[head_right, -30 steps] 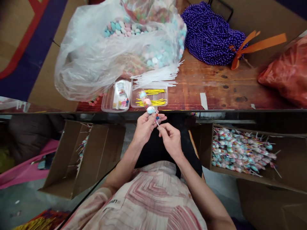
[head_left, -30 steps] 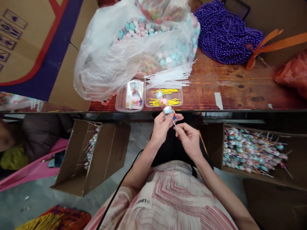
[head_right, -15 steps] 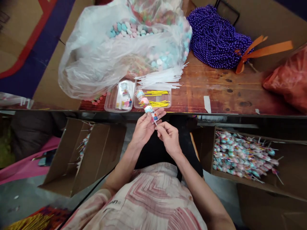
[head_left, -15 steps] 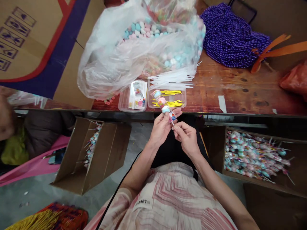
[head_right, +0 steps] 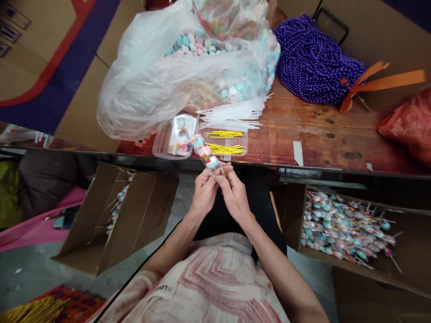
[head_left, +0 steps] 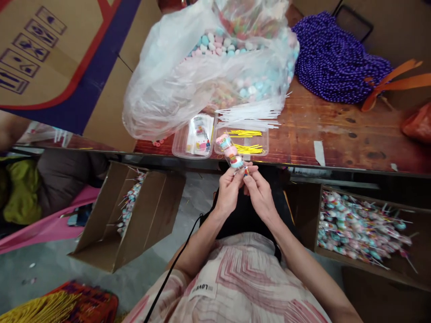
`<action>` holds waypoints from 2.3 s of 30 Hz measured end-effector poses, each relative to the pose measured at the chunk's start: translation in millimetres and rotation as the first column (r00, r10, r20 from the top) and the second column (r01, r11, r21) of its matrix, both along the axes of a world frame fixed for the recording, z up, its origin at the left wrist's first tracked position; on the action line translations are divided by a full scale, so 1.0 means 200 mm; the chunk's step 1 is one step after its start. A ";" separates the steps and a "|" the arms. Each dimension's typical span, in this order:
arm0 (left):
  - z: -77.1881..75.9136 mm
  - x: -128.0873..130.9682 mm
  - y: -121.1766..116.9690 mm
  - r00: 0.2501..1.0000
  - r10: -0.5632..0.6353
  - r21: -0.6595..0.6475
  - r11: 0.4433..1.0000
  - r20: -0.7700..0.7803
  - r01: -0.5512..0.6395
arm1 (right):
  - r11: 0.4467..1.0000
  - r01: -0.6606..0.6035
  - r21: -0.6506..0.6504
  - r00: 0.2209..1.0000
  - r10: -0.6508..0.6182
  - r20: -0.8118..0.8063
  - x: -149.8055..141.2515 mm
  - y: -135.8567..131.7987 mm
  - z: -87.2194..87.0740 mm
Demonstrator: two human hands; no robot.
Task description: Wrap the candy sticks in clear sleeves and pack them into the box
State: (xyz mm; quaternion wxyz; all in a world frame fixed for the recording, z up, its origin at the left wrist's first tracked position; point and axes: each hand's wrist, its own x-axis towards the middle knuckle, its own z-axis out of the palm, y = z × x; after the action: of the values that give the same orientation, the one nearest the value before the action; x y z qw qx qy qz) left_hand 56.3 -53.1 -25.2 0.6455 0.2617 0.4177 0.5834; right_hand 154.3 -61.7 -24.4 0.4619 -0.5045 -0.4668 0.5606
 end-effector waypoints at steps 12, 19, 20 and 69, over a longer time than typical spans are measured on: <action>0.10 -0.30 -0.02 0.990 0.120 0.062 0.990 0.078 -0.125 | 0.898 -0.437 0.057 0.817 0.370 0.442 -0.13 0.14 0.16; 0.06 -0.31 0.04 0.978 0.197 0.003 0.980 0.064 -0.197 | 0.911 -0.396 0.117 0.283 0.000 0.959 -0.10 0.55 0.18; 0.05 -0.31 0.04 0.977 0.200 -0.007 0.980 0.069 -0.200 | 0.907 -0.417 0.056 0.219 0.040 0.975 -0.11 0.59 0.17; 0.02 -0.02 0.09 0.997 0.049 -0.068 0.997 0.056 -0.046 | 0.986 0.076 0.149 0.993 -0.088 0.082 0.01 0.11 0.01</action>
State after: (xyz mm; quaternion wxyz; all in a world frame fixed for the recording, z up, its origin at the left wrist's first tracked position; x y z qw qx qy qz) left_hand 51.9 -34.6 -20.5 0.6517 0.2128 0.4244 0.5916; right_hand 155.7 -39.5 -23.2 0.4991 -0.5126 -0.5050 0.4828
